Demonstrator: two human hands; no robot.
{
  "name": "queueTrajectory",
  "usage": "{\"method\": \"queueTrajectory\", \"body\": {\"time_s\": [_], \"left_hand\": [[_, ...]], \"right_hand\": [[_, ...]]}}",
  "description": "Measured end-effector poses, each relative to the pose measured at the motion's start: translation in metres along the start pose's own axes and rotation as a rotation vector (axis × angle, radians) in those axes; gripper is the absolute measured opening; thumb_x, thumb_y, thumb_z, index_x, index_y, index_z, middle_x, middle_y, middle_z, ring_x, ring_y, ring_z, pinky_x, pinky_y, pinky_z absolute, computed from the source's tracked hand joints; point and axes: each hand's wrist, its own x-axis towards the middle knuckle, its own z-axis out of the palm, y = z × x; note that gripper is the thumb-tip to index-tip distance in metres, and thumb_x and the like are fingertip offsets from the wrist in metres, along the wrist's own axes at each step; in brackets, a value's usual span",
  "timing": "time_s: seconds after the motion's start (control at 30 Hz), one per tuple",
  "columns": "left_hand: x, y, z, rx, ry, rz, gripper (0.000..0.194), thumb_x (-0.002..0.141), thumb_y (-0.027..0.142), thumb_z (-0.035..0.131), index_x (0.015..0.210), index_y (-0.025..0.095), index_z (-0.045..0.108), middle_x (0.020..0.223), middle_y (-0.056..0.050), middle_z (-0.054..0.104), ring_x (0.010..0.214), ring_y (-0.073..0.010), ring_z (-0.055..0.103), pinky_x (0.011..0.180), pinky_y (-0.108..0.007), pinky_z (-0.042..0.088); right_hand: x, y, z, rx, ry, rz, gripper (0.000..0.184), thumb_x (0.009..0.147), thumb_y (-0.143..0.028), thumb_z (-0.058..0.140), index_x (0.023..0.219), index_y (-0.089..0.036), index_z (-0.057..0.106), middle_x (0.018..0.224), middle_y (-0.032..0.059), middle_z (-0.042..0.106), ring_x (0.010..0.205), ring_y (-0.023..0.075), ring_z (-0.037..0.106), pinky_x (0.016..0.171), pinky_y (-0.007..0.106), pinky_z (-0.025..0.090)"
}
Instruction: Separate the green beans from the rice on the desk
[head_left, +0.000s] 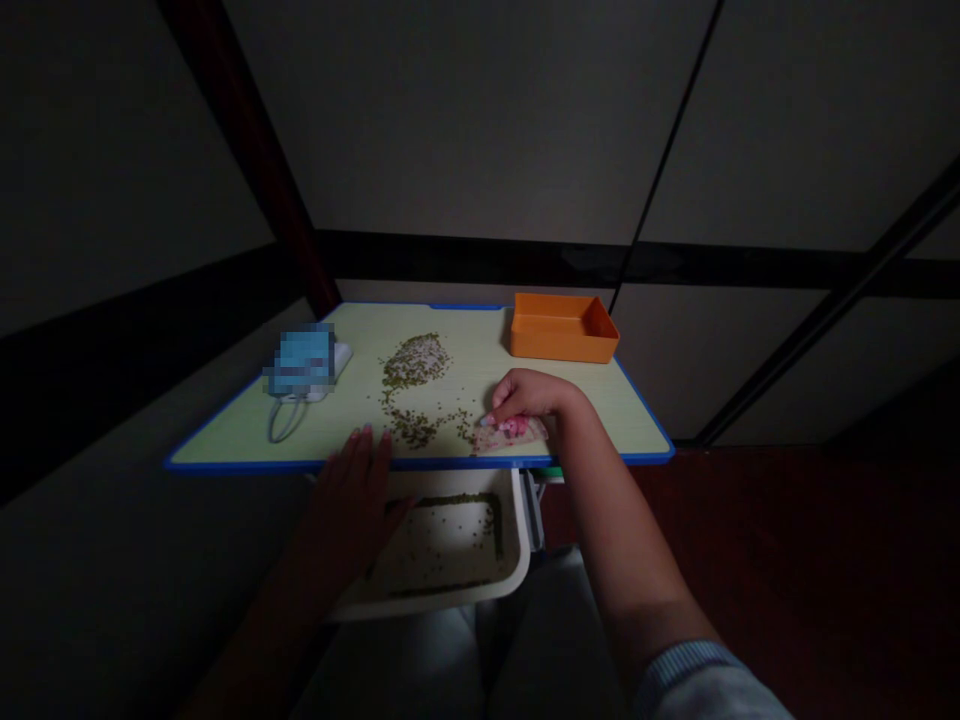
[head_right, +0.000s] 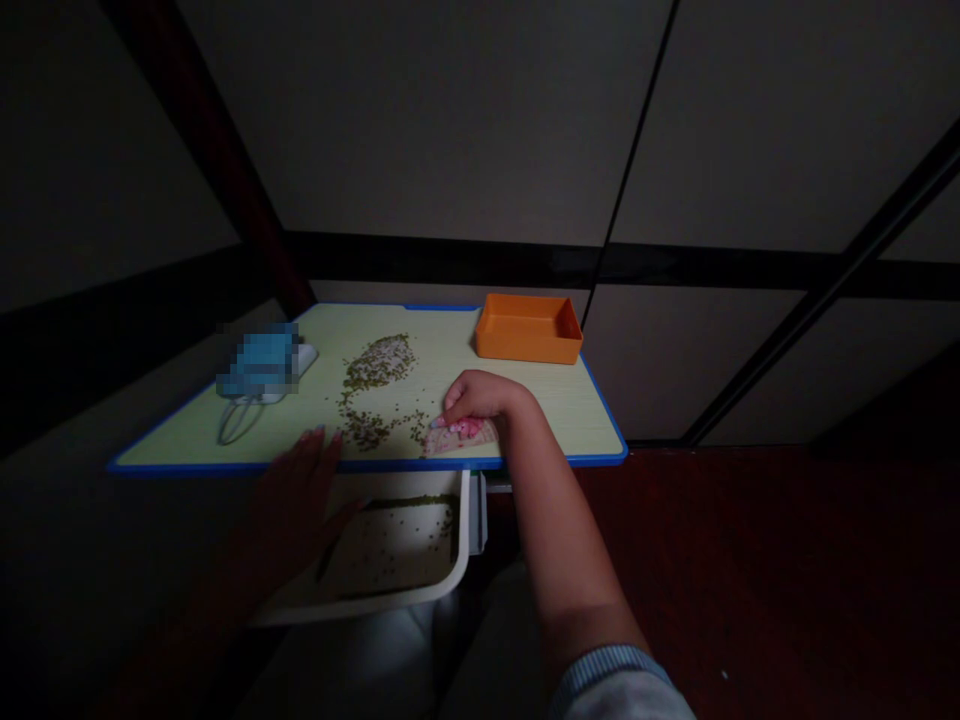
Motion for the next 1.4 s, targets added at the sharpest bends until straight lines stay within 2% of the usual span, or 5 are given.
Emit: {"method": "queueTrajectory", "body": {"time_s": [0.2,0.67,1.03,1.23,1.4], "left_hand": [[0.0000,0.0000,0.0001,0.027,0.006,0.021,0.081,0.084,0.060,0.041,0.144,0.006,0.033,0.149,-0.029,0.042,0.140,-0.0396,0.040,0.110,-0.053,0.037],[0.0005,0.0005,-0.0007,0.035,-0.013,0.018,0.082,0.083,0.059,0.044,0.144,0.007,0.032,0.148,-0.030,0.043,0.139,-0.0411,0.041,0.109,-0.054,0.038],[0.0018,0.0016,-0.0041,0.011,-0.031,0.008,0.081,0.083,0.058,0.042,0.144,0.006,0.032,0.149,-0.030,0.041,0.140,-0.0405,0.040,0.109,-0.054,0.037],[0.0015,0.0019,-0.0035,-0.020,-0.038,-0.002,0.081,0.083,0.059,0.041,0.145,0.007,0.031,0.150,-0.029,0.040,0.142,-0.0397,0.038,0.110,-0.055,0.037],[0.0020,0.0025,-0.0045,-0.001,-0.036,-0.001,0.081,0.083,0.058,0.044,0.144,0.007,0.032,0.149,-0.030,0.041,0.141,-0.0405,0.039,0.110,-0.055,0.038]], "right_hand": [[0.0006,0.0007,-0.0001,0.020,-0.033,-0.033,0.029,0.062,-0.034,0.085,0.058,-0.013,0.065,0.046,-0.0041,0.062,0.041,0.0054,0.053,0.045,0.017,0.042],[-0.0011,-0.0014,0.0002,0.014,0.031,-0.045,0.032,0.062,-0.036,0.086,0.058,-0.013,0.065,0.045,-0.0043,0.061,0.041,0.0048,0.052,0.045,0.017,0.042],[0.0024,-0.0006,0.0045,0.004,-0.012,-0.050,0.033,0.060,-0.037,0.086,0.057,-0.013,0.064,0.043,-0.0055,0.059,0.040,0.0050,0.052,0.045,0.017,0.043],[0.0001,-0.0016,0.0034,-0.001,0.014,-0.071,0.029,0.063,-0.034,0.084,0.058,-0.013,0.065,0.046,-0.0042,0.061,0.042,0.0058,0.052,0.051,0.020,0.047],[-0.0049,-0.0021,-0.0012,-0.008,0.057,-0.070,0.030,0.064,-0.035,0.083,0.056,-0.013,0.064,0.046,-0.0030,0.062,0.041,0.0058,0.051,0.047,0.019,0.043]]}}
